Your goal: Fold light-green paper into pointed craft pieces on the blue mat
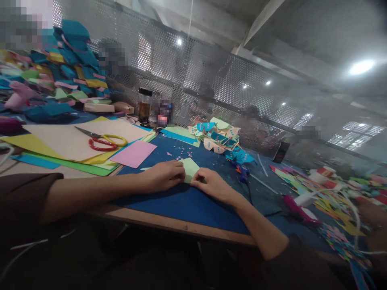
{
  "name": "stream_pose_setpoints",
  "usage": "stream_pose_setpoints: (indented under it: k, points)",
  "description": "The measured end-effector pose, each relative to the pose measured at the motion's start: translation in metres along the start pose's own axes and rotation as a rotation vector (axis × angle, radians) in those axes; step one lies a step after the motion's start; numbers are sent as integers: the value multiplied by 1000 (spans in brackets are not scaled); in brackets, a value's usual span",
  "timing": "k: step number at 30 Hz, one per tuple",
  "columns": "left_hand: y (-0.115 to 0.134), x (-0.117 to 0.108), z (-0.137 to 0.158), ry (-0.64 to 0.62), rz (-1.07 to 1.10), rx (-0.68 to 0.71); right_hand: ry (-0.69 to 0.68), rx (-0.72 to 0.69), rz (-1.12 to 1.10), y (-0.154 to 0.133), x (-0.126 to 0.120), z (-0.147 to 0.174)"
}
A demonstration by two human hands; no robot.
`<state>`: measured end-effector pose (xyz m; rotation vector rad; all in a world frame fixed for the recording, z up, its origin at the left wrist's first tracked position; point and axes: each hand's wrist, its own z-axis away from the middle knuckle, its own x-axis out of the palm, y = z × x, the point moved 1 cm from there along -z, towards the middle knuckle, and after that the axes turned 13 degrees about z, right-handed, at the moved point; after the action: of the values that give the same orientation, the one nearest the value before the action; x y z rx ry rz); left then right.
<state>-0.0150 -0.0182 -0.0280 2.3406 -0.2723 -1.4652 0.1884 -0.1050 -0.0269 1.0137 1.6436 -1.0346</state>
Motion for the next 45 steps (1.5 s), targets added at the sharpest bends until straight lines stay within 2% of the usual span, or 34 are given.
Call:
stream_pose_setpoints:
  k: [13, 27, 45]
  points:
    - [-8, -3, 1, -34, -14, -100, 32, -1, -4, 0, 2, 0]
    - [-3, -21, 5, -115, -20, -200, 28, -4, 4, 0, 2, 0]
    - [-19, -39, 11, -189, 31, -250, 20, -12, 21, 0, 0, 0]
